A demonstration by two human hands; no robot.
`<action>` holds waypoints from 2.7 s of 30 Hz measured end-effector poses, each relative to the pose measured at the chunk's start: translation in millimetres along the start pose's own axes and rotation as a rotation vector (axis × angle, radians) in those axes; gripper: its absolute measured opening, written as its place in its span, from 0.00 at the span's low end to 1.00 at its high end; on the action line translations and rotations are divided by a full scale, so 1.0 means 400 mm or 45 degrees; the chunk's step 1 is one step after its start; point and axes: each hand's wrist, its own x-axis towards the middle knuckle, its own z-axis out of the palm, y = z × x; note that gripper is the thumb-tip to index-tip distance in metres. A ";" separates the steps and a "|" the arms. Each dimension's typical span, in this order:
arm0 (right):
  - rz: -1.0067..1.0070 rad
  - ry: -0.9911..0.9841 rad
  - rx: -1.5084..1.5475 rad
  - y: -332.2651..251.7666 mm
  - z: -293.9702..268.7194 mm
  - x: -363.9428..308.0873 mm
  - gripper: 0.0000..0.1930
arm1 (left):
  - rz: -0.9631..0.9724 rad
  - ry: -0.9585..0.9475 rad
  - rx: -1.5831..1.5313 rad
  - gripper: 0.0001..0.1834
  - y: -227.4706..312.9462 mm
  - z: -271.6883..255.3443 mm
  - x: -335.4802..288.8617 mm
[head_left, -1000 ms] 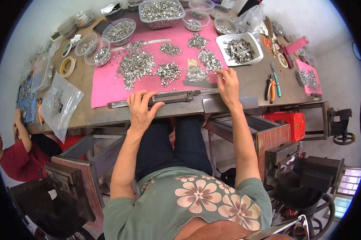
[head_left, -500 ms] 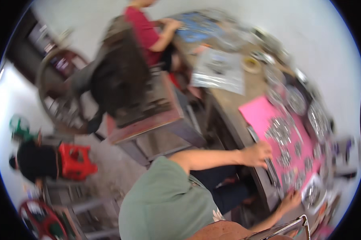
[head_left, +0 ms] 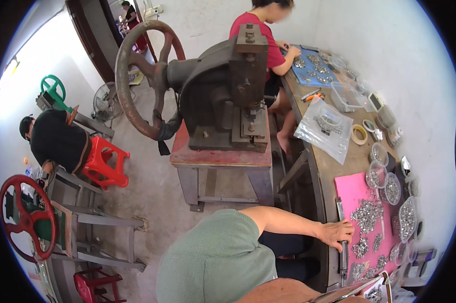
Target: The person operates a manual press machine by placing a metal piece into the press and turning the wheel. Afterward, the person sits at a workbench and fits small metal pieces one by one into a metal strip holder by hand.
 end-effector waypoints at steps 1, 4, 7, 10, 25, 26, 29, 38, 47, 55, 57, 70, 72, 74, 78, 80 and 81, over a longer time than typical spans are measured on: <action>-0.003 0.007 0.021 -0.002 0.002 0.002 0.14 | 0.005 0.012 0.004 0.26 -0.002 0.001 -0.001; -0.008 0.029 0.080 -0.018 0.005 0.014 0.14 | 0.010 0.027 0.017 0.26 -0.005 -0.002 -0.001; 0.010 0.057 0.115 -0.005 0.026 0.000 0.13 | 0.028 0.022 0.014 0.26 -0.005 0.005 0.003; 0.011 0.075 0.175 -0.004 0.024 0.006 0.13 | 0.030 0.044 0.024 0.25 -0.007 0.004 0.002; 0.404 -0.166 0.286 -0.209 -0.054 0.040 0.12 | 0.071 -0.003 0.065 0.23 0.008 -0.067 0.007; 0.402 -0.045 0.385 -0.219 -0.023 0.012 0.09 | 0.047 -0.014 0.074 0.24 0.011 -0.065 0.014; 0.420 -0.165 0.668 -0.407 -0.015 0.064 0.04 | -0.050 -0.028 0.192 0.23 0.006 -0.092 0.008; 0.402 -0.123 0.699 -0.418 0.000 0.031 0.04 | -0.062 -0.093 0.107 0.23 0.036 -0.045 0.033; 0.201 -0.214 0.491 -0.441 0.008 0.038 0.05 | -0.063 -0.089 0.145 0.23 0.035 -0.058 0.024; 0.360 -0.318 0.646 -0.430 -0.008 0.043 0.07 | -0.047 -0.081 0.137 0.23 0.030 -0.060 0.028; 0.401 -0.316 0.639 -0.433 -0.010 0.046 0.07 | -0.047 -0.085 0.123 0.23 0.028 -0.059 0.029; 0.489 -0.261 0.604 -0.443 -0.014 0.054 0.09 | -0.142 -0.195 0.070 0.22 0.040 -0.082 0.041; 0.617 -0.290 0.683 -0.442 -0.025 0.052 0.09 | -0.165 -0.205 0.072 0.22 0.042 -0.085 0.046; 0.722 -0.254 0.810 -0.427 -0.023 0.038 0.08 | -0.142 -0.201 0.039 0.21 0.041 -0.079 0.046; 0.582 -0.290 0.667 -0.428 -0.022 0.041 0.08 | -0.159 -0.310 -0.009 0.26 0.030 -0.108 0.055; 0.646 -0.247 0.776 -0.421 -0.016 0.028 0.08 | -0.215 -0.437 0.106 0.34 -0.001 -0.140 0.068; 0.706 -0.231 0.833 -0.424 -0.015 0.025 0.07 | -0.268 -0.454 0.245 0.37 -0.020 -0.156 0.073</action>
